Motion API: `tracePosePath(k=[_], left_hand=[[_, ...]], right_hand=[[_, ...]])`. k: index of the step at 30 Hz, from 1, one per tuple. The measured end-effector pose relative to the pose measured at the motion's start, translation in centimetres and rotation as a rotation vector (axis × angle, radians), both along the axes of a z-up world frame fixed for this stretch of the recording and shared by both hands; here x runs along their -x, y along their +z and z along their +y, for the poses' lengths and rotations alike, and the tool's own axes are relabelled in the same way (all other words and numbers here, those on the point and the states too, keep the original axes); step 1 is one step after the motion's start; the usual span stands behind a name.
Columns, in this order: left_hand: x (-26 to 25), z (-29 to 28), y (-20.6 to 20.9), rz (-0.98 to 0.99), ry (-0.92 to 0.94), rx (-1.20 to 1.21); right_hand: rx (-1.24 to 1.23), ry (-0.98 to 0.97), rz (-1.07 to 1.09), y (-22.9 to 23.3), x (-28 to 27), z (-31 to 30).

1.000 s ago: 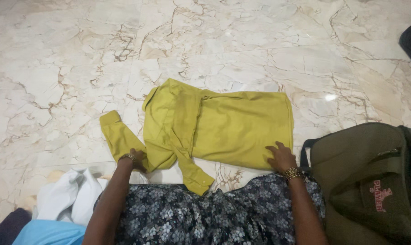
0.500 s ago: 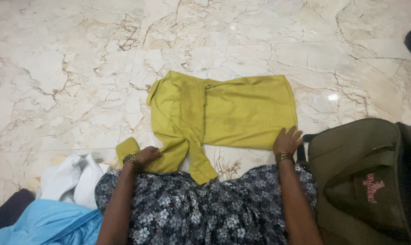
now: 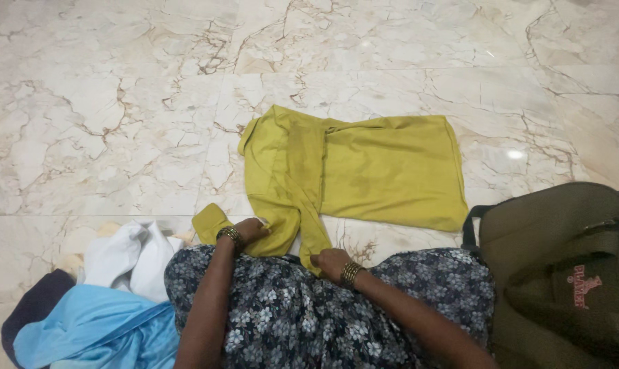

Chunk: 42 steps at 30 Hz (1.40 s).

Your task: The person folds a yellow long-sleeved shirt on the floor by smoothing out the fabric, folding in the sleeves, and then folding the body of the shirt into a compact rectangle.

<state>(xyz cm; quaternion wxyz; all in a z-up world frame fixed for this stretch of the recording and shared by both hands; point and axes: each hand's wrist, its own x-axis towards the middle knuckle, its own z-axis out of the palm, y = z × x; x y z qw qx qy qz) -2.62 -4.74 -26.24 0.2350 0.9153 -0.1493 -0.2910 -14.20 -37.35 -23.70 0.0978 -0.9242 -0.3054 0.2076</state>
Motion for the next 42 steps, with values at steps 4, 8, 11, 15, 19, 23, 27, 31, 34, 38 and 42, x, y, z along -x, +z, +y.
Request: tracePosePath(k=[4,8,11,15,19,23,27,31,34,38,42], left_hand=[[-0.7,0.1,0.4,0.102,-0.038,-0.049],[0.1,-0.7,2.5,0.201,-0.044,-0.144],[1.2,-0.9,4.9,0.301,-0.058,-0.285],[1.8,0.1,6.3,0.249,-0.067,-0.278],[0.6,0.4,4.6,0.102,-0.034,-0.146],[0.7,3.7,6.7,0.211,0.365,0.53],[1.2,7.6,8.3,0.077,0.763,0.862],[0.2,8.2,6.2,-0.048,0.767,0.752],[0.4,8.2,6.4,-0.057,0.748,0.52],[1.2,7.5,7.2,0.108,0.452,-0.012],[0.6,3.6,7.1,-0.007,0.263,-0.249]], right_hand=[[0.339,0.33,0.146,0.3,-4.8,0.6],[0.136,0.232,0.065,7.7,-18.9,-3.0],[-0.636,-0.92,-0.604,19.7,-28.8,-9.3],[-0.73,-0.972,-1.722,29.3,-27.3,-14.2],[-0.604,-0.642,-0.987,22.3,-16.7,-11.9],[-0.084,-0.448,-0.635,10.6,-7.7,-12.2],[0.345,-0.643,-0.035,5.0,-5.5,-18.8],[0.216,-0.691,-0.142,2.4,-6.9,-22.9],[0.142,-0.964,-0.165,0.5,-7.6,-23.6],[0.167,-1.471,-0.199,-1.4,-8.3,-24.4],[0.242,-1.41,-0.273,-1.8,-8.1,-26.0]])
